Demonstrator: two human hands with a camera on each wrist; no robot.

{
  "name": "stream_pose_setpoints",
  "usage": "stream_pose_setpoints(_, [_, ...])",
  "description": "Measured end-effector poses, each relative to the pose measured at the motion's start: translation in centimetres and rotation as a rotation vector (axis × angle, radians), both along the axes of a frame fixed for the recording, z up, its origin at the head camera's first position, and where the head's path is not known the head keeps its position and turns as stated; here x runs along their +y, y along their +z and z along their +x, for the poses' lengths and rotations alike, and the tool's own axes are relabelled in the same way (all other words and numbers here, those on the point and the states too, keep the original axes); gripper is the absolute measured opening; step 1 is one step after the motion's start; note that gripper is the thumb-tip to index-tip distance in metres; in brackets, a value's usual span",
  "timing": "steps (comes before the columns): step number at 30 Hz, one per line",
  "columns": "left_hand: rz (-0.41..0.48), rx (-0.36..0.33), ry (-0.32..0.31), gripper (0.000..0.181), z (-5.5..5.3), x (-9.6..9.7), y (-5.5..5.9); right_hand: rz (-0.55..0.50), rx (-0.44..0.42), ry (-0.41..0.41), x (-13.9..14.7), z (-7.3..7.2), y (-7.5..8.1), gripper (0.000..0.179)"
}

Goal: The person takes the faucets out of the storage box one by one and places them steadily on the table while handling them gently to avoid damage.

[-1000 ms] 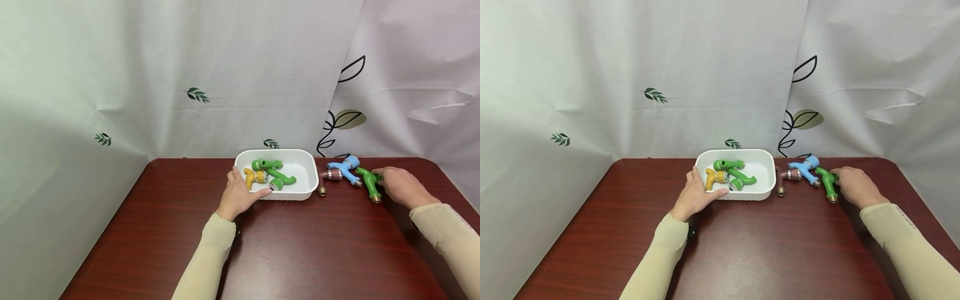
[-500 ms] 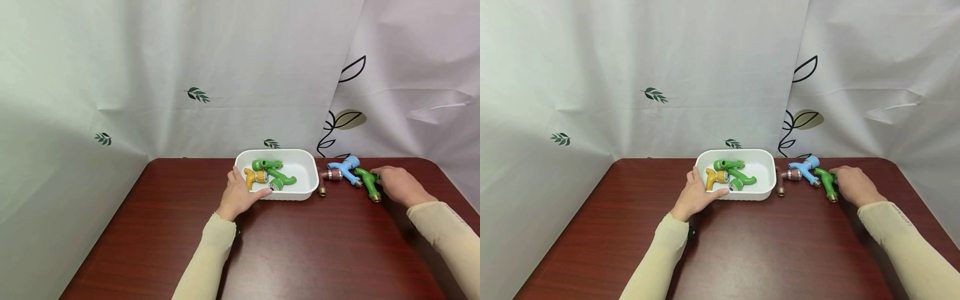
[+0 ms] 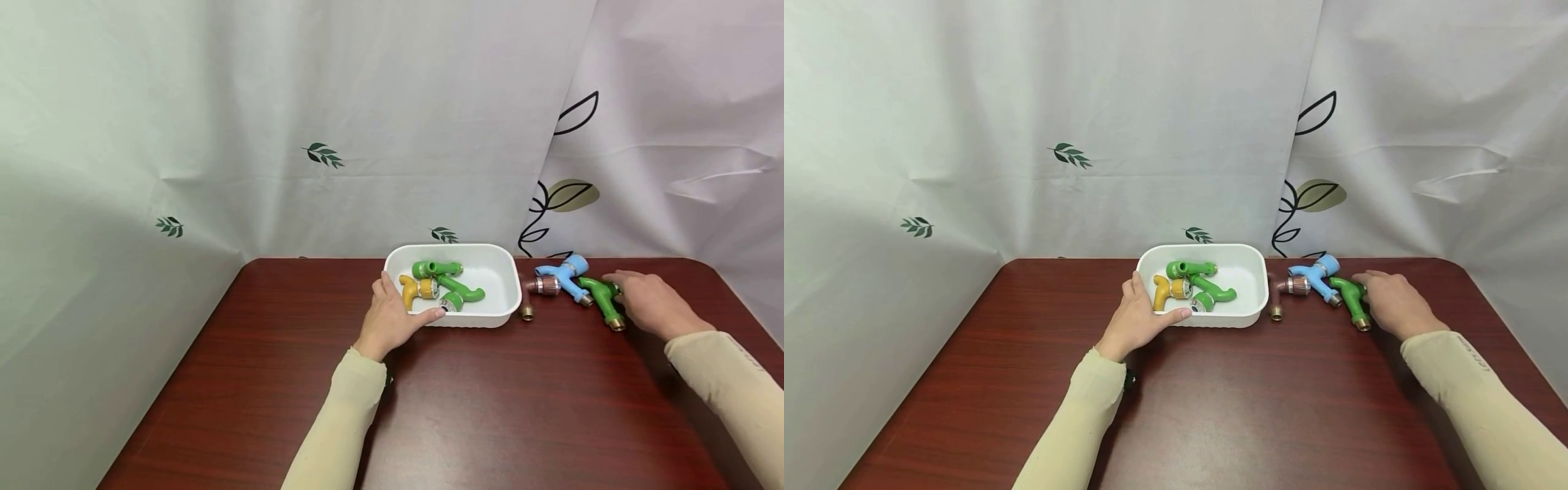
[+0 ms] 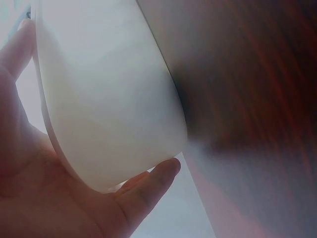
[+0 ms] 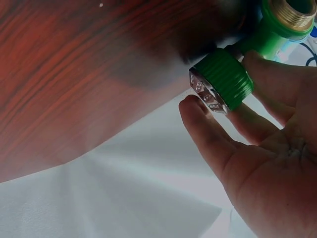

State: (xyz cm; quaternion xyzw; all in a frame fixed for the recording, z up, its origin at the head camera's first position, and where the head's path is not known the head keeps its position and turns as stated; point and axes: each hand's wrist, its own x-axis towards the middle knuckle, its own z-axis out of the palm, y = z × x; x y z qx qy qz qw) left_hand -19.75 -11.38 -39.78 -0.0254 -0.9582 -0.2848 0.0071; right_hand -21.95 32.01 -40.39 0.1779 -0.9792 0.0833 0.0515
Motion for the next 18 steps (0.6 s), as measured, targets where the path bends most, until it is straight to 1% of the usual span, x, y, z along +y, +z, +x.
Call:
stream_pose_setpoints(6, [-0.006,-0.003,0.002,0.136,0.0,0.0,0.0,0.000,0.007,-0.023,-0.2,0.3,0.5,0.042])
stream_pose_setpoints(13, [-0.005,0.001,0.003,0.136,0.0,0.0,0.1,-0.053,0.085,-0.039,-1.1,0.5,1.4,0.044])
stream_pose_setpoints(18, [-0.006,0.004,0.007,0.137,-0.1,0.0,0.0,-0.081,0.064,-0.083,-2.1,0.7,2.3,0.046])
